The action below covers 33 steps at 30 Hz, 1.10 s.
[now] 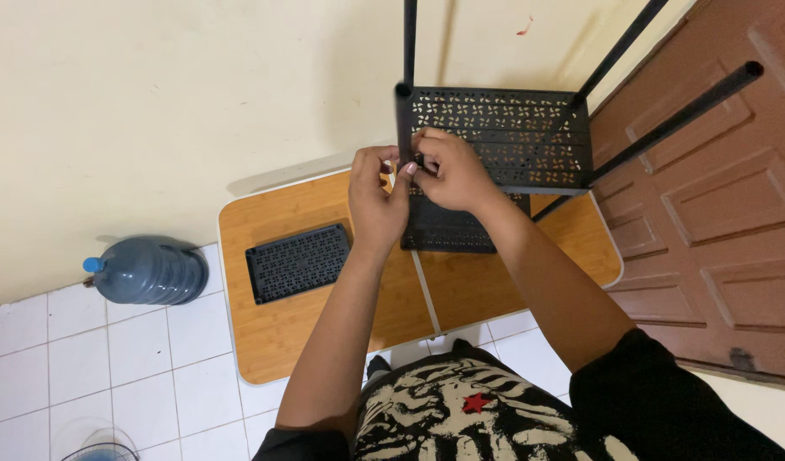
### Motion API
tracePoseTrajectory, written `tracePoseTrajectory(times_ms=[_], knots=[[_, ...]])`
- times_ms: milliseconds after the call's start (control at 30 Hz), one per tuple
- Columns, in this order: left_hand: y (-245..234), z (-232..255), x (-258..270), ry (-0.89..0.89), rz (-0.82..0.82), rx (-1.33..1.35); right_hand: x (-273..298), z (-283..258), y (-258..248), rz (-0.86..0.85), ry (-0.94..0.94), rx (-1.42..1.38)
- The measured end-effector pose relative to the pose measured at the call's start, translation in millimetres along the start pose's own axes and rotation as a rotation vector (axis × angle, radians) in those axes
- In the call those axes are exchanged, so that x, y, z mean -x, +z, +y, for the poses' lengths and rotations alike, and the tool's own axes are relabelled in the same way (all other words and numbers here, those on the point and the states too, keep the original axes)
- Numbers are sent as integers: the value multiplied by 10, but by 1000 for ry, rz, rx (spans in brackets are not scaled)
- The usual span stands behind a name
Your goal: The person assembles a black metal shelving unit by inserting vertical poles into the perforated shelves and securing them with small fasteners. They handle the shelves and poles one at a time, aligning and tightening each connection.
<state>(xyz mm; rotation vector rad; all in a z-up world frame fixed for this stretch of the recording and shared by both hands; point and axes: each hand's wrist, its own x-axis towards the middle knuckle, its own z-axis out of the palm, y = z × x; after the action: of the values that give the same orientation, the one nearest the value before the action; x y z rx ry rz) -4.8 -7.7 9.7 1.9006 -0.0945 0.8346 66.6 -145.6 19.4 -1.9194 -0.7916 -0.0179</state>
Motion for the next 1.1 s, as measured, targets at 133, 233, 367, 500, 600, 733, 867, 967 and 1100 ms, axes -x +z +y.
tracePoseTrajectory(times_ms=[133, 233, 367, 500, 600, 733, 867, 967, 1100], knots=[[-13, 15, 13, -90, -40, -22, 21, 52, -14, 46, -114, -7], [-4, 4, 0, -143, -15, 86, 12, 111, -13, 19, -1, 1], [-42, -47, -54, -226, 40, 185, -44, 174, -13, -11, 75, -147], [-143, -102, -108, -208, 128, 242, -38, 206, -22, 1, -16, -170], [-247, -120, -160, -229, 161, 224, -47, 192, -15, -12, 0, -187], [-330, -158, -209, -219, 242, 453, -59, 213, -37, 1, 39, -224], [-400, -207, -215, -250, 290, 559, -47, 309, -51, -32, 161, -336], [-469, -237, -202, -252, 316, 602, -72, 435, -75, 9, 129, -446], [-553, -246, -194, -251, 341, 633, -122, 594, -115, 103, 144, -625]])
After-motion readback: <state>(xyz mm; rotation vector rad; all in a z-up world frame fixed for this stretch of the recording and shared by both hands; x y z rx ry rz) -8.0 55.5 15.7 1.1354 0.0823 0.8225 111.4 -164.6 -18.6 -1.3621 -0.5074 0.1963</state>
